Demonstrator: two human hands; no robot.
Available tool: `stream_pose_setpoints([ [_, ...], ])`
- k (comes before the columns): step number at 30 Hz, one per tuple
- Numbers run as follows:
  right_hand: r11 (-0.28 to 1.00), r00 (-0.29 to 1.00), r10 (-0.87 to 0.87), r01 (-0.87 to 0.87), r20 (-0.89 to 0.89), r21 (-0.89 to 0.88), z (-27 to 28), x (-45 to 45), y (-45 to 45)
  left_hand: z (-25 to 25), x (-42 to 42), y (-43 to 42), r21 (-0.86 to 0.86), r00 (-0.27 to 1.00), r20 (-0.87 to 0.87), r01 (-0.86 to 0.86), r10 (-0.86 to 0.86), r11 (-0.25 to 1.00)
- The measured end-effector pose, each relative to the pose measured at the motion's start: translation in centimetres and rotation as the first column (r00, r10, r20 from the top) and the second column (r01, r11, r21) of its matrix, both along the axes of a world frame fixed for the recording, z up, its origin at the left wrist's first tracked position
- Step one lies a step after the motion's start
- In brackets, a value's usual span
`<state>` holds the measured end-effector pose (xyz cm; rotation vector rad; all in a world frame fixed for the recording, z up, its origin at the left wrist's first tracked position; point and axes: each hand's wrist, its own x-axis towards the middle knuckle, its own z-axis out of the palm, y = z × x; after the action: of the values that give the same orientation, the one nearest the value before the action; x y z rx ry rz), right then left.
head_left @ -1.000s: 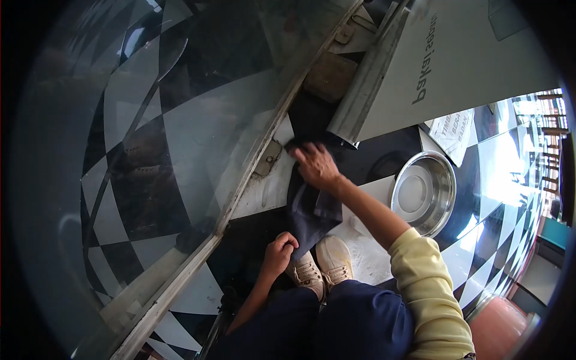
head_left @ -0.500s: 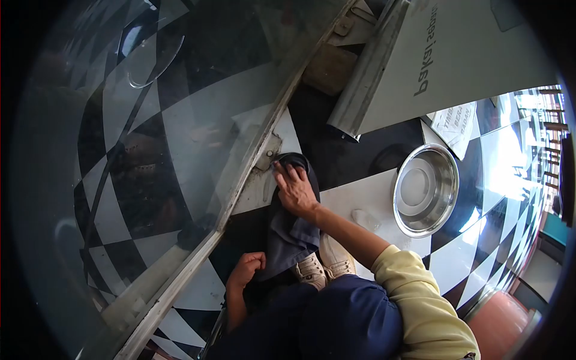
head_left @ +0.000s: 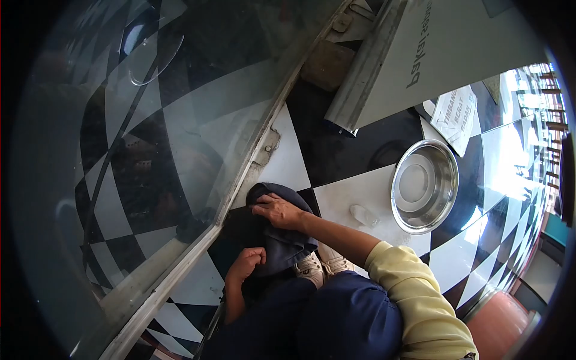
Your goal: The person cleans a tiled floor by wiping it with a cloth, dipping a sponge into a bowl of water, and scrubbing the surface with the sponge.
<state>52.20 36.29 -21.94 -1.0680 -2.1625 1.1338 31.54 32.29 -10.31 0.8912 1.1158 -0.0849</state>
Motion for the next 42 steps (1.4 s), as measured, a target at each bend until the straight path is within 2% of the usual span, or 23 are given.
stream_pose_setpoints([
  [4,0.989,0.995,0.096,-0.097,-0.017,-0.112,1.5,1.6,0.0,0.8,0.7,0.6,0.030,1.000,-0.008,0.010,-0.010,0.999],
  [5,0.995,0.997,-0.067,0.063,-0.045,-0.075,1.8,2.3,-0.4,0.9,0.8,0.8,0.033,1.000,-0.005,0.009,-0.008,0.999],
  [7,0.927,0.920,-0.374,0.374,-0.117,-0.025,2.0,4.1,-1.8,1.5,1.4,1.4,0.038,1.000,0.008,-0.002,0.002,0.999],
  [8,0.893,0.893,-0.451,0.450,-0.003,0.022,1.4,5.2,-2.0,1.6,1.6,1.4,0.037,1.000,0.015,-0.010,0.009,0.999],
  [10,0.827,0.825,-0.549,0.514,0.135,0.226,1.9,6.6,-1.2,0.8,1.6,0.8,0.014,1.000,0.019,-0.007,0.007,1.000],
  [13,0.937,0.905,-0.324,0.267,0.276,0.225,0.9,5.4,-0.4,0.2,1.2,0.8,0.030,0.999,0.017,0.046,-0.047,0.998],
  [16,0.967,0.972,-0.150,0.107,0.181,0.230,0.3,3.0,1.9,-0.4,0.6,0.0,0.044,0.999,0.009,0.039,-0.040,0.998],
  [20,0.984,0.946,-0.180,0.170,0.270,0.060,1.4,-0.2,3.2,-0.9,-0.4,-0.3,0.046,1.000,-0.005,0.006,-0.006,0.999],
  [25,0.983,0.972,-0.149,0.126,0.183,0.130,0.7,-2.8,2.2,-0.9,-0.7,-0.4,0.051,1.000,-0.009,0.027,-0.027,0.998],
  [31,0.998,0.995,-0.004,-0.002,0.097,0.057,0.1,-4.3,1.2,-0.9,-0.5,-0.4,0.039,1.000,0.010,0.028,-0.029,0.999],
  [34,0.998,0.998,0.007,-0.010,0.061,0.057,-0.5,-4.4,0.9,-0.9,-0.3,-0.7,0.046,0.999,0.014,0.029,-0.030,0.999],
  [37,0.993,0.993,0.116,-0.115,-0.031,0.027,-0.9,-6.0,0.3,-1.0,-0.2,-0.6,0.037,0.999,-0.005,0.047,-0.047,0.998],
  [40,0.993,0.981,0.114,-0.107,-0.155,0.052,-2.0,-7.6,0.0,-1.4,-0.4,-0.9,0.009,0.999,-0.017,0.041,-0.041,0.999],
  [42,0.977,0.965,0.187,-0.201,-0.182,-0.064,-1.5,-7.9,-0.7,-1.2,-0.2,-0.8,0.001,0.999,-0.018,0.040,-0.040,0.999],
])
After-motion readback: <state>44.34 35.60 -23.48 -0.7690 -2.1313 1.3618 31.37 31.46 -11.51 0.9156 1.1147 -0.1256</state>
